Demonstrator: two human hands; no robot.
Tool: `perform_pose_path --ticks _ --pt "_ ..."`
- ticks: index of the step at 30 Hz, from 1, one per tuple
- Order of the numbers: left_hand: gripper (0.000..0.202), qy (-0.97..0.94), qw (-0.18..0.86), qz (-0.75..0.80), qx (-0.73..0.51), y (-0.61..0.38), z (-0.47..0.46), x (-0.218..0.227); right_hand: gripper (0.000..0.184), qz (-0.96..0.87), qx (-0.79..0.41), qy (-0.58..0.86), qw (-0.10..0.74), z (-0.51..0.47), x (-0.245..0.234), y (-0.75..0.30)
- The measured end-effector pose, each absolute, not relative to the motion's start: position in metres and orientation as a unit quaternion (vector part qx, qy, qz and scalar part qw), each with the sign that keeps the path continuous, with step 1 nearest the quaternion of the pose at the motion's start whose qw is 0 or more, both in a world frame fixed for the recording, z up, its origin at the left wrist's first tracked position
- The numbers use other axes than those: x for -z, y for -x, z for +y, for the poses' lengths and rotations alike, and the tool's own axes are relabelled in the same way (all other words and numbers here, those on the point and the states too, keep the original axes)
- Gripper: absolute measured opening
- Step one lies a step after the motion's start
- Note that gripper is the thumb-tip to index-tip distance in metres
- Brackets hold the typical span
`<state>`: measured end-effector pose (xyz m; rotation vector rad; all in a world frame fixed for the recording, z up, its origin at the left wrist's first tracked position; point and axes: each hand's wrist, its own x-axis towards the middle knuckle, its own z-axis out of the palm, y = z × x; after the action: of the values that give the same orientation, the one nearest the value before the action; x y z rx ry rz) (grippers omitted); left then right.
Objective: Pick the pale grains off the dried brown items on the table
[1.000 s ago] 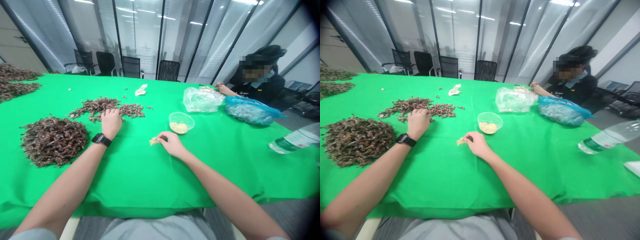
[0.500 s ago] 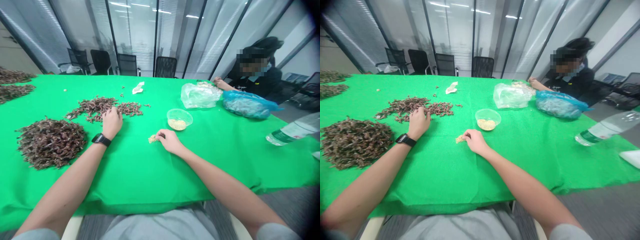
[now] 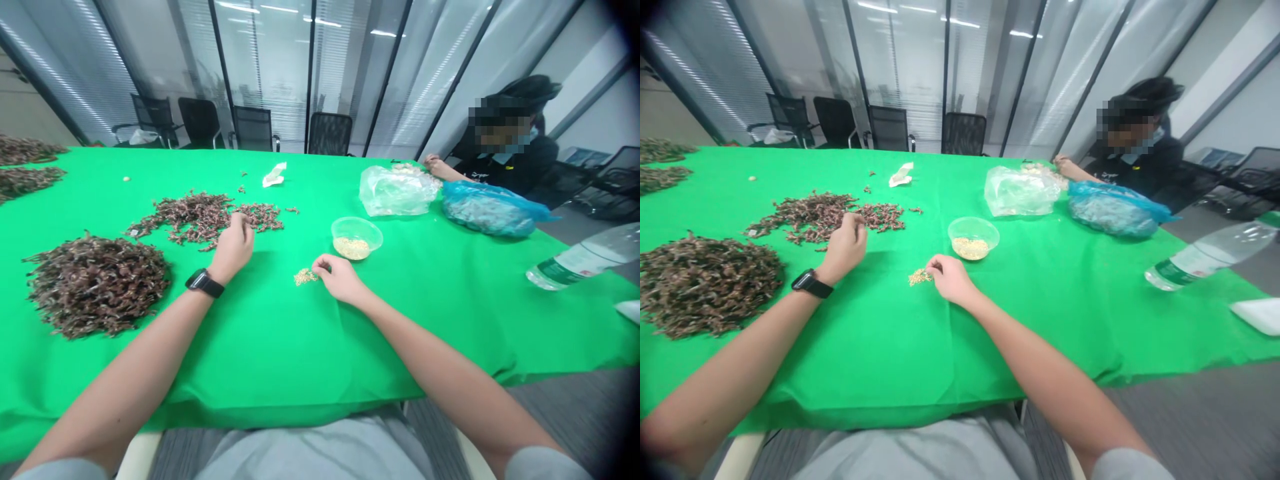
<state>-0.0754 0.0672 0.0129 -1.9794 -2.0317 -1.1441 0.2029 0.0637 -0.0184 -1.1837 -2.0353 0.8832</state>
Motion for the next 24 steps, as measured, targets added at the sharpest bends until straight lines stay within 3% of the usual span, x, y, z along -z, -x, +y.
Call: perform_pose_path --ticks 5,11,16,24 --pt "0.025 0.757 -0.034 -0.549 0.353 0.034 0.043 -0.020 0.011 -0.788 -0.312 0.428 0.313 0.064 0.018 -0.203" --pt "0.021 0.836 -0.052 -0.460 0.294 0.010 0.025 -0.015 0.008 -0.790 -0.302 0.421 0.328 0.062 0.014 -0.202" --pt "0.025 0.846 -0.055 -0.448 0.283 0.002 0.023 -0.003 0.013 -0.736 -0.386 0.417 0.369 0.061 0.012 -0.200" --pt "0.023 0.851 0.002 -0.429 0.303 0.001 0.025 0.005 0.023 -0.679 -0.491 0.410 0.360 0.055 0.006 -0.199"
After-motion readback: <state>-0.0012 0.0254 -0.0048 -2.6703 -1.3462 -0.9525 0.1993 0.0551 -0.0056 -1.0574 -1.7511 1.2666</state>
